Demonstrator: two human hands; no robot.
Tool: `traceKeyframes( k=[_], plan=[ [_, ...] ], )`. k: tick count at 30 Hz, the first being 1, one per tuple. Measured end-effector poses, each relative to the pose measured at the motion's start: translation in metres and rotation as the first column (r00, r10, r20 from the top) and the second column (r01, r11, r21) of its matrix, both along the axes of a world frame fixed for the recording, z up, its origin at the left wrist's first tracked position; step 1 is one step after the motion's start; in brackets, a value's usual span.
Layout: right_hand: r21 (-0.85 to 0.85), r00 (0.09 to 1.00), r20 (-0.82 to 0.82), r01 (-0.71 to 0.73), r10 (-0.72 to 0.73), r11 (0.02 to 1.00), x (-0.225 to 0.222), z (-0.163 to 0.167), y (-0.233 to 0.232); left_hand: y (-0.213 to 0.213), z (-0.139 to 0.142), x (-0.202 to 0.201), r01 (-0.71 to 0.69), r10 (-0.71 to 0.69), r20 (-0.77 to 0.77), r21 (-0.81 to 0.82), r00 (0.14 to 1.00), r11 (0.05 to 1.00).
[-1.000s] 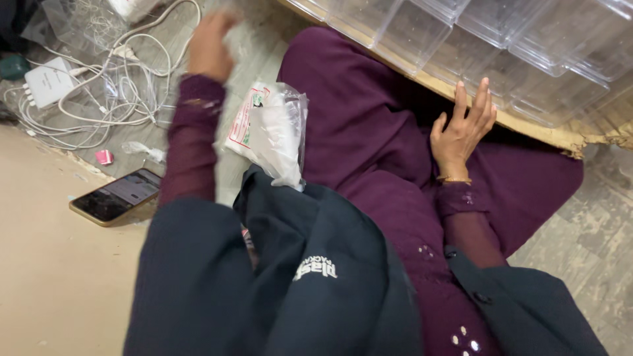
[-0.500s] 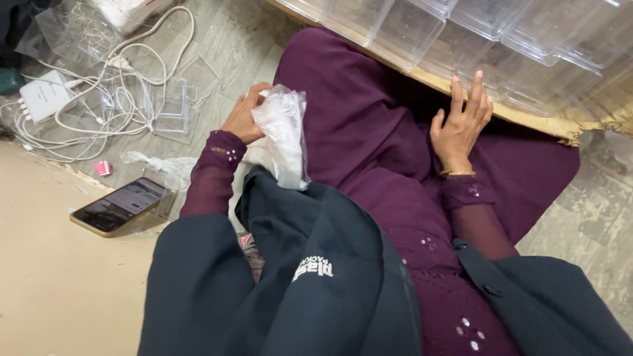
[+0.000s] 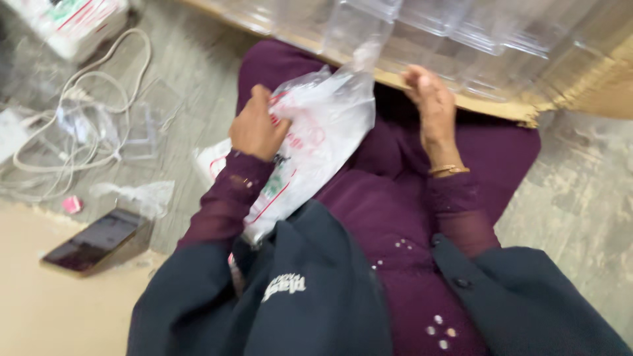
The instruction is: The person sits on the floor and packs small clear plastic boxes into thin plastic bags, opening each bag, inserting a box, and gathering and tying the bag closed, repeating this for several bags.
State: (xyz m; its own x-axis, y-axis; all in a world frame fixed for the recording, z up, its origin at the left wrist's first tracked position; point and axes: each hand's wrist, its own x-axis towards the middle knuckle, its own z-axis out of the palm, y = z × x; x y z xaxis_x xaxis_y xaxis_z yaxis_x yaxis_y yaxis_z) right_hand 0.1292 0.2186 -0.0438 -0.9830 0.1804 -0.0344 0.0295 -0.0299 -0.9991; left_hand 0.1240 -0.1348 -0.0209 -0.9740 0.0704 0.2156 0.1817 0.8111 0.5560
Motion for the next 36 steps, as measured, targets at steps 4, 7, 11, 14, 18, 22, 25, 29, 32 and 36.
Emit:
traceKeyframes(
  k=[4, 7, 11, 14, 18, 22, 25, 29, 32, 36],
  plan=[
    [-0.157, 0.942, -0.082, -0.335, 0.326, 0.929, -0.008, 0.005, -0.036, -0.017, 0.009, 0.009, 0.064, -0.051, 0.165, -0.074, 0.985, 0.995],
    [0.088, 0.899, -0.002, -0.436, 0.438, 0.896, -0.003, -0.001, -0.062, -0.020, 0.016, 0.015, 0.102, -0.075, 0.212, -0.122, 0.975, 0.987],
    [-0.239, 0.953, -0.006, -0.294, 0.301, 0.925, -0.003, -0.007, -0.073, -0.037, 0.036, 0.017, 0.238, -0.137, 0.464, -0.165, 0.875, 0.957],
    [-0.382, 0.989, -0.016, -0.143, 0.148, 0.913, -0.007, -0.003, -0.054, -0.042, 0.042, 0.012, 0.312, -0.196, 0.550, -0.126, 0.812, 0.942],
    [-0.536, 0.996, 0.014, -0.067, 0.088, 0.842, -0.006, 0.005, -0.020, -0.018, 0.031, 0.012, 0.314, -0.234, 0.489, -0.088, 0.841, 0.945],
    [-0.516, 0.999, -0.032, -0.041, 0.029, 0.855, 0.006, 0.013, 0.003, 0.013, 0.025, 0.006, 0.375, -0.325, 0.268, -0.160, 0.907, 0.913],
    [-0.412, 0.996, -0.066, -0.075, 0.053, 0.908, 0.014, 0.019, 0.008, 0.013, 0.043, -0.018, 0.430, -0.388, 0.203, -0.244, 0.899, 0.869],
    [-0.309, 0.996, -0.041, -0.083, 0.073, 0.947, 0.018, 0.020, -0.004, 0.039, 0.064, -0.049, 0.488, -0.556, 0.042, 0.428, 0.830, 0.761],
    [-0.228, 0.994, -0.082, -0.086, 0.069, 0.970, 0.018, 0.024, -0.011, 0.110, 0.049, -0.054, 0.355, -0.749, 0.161, 0.804, 0.642, 0.477],
    [-0.066, 0.998, -0.010, 0.069, -0.069, 0.995, 0.029, 0.047, 0.000, 0.156, 0.019, -0.056, 0.257, -0.753, 0.174, 0.871, 0.634, 0.418]
  ],
)
